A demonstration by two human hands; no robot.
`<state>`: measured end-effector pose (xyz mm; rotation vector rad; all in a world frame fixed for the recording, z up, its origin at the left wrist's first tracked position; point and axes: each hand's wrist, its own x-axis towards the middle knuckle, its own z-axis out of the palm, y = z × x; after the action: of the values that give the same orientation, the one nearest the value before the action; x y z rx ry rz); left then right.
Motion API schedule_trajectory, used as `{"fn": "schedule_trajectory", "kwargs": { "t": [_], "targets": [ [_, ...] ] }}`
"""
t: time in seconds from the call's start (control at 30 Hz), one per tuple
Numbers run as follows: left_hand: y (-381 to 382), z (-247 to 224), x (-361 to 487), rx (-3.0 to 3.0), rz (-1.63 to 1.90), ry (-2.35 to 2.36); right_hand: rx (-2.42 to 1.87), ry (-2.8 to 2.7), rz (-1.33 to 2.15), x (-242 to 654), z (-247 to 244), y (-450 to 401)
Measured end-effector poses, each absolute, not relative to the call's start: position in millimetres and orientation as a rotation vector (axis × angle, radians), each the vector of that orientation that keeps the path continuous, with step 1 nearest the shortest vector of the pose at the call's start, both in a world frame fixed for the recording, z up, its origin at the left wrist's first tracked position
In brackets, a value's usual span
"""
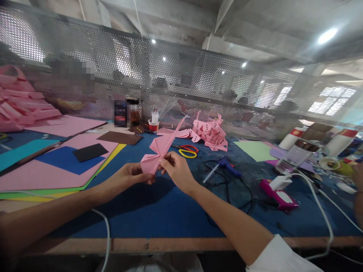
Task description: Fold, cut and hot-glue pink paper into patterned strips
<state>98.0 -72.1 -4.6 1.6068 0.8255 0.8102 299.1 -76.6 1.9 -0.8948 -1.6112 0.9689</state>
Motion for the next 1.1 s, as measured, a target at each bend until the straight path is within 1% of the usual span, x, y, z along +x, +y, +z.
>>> {"fn": "schedule_trajectory", "kwargs": {
  "t": [0.1,0.33,0.63,0.9,1.1],
  "targets": [
    [-71,-3,96,1.650,0.802,0.845,-0.882,-1.621,0.955,301,5,-76],
    [-74,0,93,1.657,0.724,0.860,-0.917,-1.508,0.798,310,15,-70],
    [-69,6,89,1.652,0.709,0.879,-0.862,-1.446,0.856,310,16,-70],
    [-65,6,90,1.584,0.885,0.854,-0.924,-1.415,0.802,313,16,-69],
    [-58,6,83,1.253,1.024,0.771,-0.974,-1.430,0.785,310,13,-69]
  ]
}}
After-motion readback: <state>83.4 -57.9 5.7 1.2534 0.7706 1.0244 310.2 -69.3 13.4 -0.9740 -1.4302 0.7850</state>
